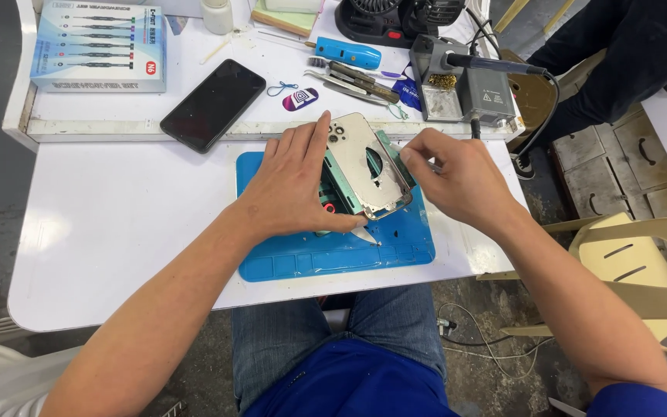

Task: The person uses a metal prying tool to carefully separate the back cover from the frame of a disassembled smartphone. They work along the edges of the device, prying and lifting the casing while holding the phone steady on a blue mat.

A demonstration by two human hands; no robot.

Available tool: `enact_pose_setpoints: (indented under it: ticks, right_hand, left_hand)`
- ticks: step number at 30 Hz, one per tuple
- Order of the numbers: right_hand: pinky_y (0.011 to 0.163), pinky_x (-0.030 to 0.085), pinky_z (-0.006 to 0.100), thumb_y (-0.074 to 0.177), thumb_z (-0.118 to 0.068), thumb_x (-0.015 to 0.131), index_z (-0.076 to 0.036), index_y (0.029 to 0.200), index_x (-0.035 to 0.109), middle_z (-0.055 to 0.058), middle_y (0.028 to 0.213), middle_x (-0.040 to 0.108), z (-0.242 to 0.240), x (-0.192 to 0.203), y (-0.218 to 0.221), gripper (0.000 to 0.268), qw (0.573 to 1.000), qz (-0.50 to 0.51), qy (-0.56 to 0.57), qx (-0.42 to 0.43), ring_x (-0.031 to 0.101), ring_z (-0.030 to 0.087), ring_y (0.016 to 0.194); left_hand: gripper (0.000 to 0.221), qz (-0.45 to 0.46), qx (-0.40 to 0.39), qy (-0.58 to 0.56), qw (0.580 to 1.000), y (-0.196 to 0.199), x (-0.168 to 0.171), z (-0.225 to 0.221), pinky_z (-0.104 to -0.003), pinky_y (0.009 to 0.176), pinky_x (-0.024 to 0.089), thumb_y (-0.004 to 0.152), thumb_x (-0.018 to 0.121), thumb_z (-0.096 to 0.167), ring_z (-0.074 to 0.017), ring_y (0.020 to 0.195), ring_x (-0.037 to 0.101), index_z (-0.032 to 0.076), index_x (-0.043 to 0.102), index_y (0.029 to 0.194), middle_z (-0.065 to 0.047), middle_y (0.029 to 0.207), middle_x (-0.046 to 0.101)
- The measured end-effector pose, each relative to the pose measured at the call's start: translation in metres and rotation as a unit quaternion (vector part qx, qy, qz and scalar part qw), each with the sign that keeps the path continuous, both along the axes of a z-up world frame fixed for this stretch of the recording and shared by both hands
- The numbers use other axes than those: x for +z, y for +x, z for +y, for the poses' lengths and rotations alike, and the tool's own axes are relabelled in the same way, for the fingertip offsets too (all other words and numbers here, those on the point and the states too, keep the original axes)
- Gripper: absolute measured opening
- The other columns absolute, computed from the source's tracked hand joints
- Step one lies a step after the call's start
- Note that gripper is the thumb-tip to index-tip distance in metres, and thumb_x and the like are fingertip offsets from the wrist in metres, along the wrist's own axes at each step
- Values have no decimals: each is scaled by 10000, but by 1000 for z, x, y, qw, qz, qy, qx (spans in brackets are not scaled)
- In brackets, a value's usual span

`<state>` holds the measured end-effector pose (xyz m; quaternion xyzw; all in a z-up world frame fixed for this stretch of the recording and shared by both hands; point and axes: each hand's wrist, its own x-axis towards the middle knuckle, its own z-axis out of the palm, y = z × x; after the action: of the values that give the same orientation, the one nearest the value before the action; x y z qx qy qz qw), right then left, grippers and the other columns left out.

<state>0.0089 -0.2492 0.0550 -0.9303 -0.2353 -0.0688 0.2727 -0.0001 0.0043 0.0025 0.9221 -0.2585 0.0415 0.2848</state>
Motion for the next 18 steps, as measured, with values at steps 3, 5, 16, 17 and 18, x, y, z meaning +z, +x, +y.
enact_pose_setpoints:
  ticks: [3,5,16,17,18]
  right_hand:
    - [478,369,262,1024,-87,684,-77,989,743,36,722,718,-27,-33,14,69,992,-64,97,-56,439,129,470]
    - [496,374,263,1043,-90,684,-82,998,739,29,716,701,-44,-60,31,71,984,-105,122,-70,437,132,498]
    - [587,464,315,1118,-103,633,-58,1059,720,64,741,694,-56,-93,41,114,973,-132,150,-118,595,195,603]
    - [619,475,372,1123,-95,588,-37,1077,669,101,776,702,-53,-89,38,109,975,-115,147,-119,622,248,651]
    - [651,488,429,1128,-86,543,-15,1096,619,137,811,710,-49,-85,35,108,977,-99,144,-120,650,302,698]
  left_hand:
    - [1492,-5,-5,14,1000,1,5,3,-519,1077,313,622,833,821,-420,1343,435,-60,148,1613,-306,1434,449]
    - [1470,3,0,-10,1000,2,5,4,-557,1089,309,639,781,847,-444,1344,444,-52,148,1615,-319,1433,463]
    - [700,-49,90,-192,976,21,-10,19,-389,629,500,1029,629,533,-244,677,652,5,461,1457,-127,904,672]
    - [601,-32,101,-181,978,23,-13,20,-356,580,490,1015,644,539,-214,618,648,56,540,1358,-76,834,683]
    - [510,-16,112,-170,979,25,-16,21,-324,531,480,1002,660,546,-184,559,644,108,619,1259,-25,764,694]
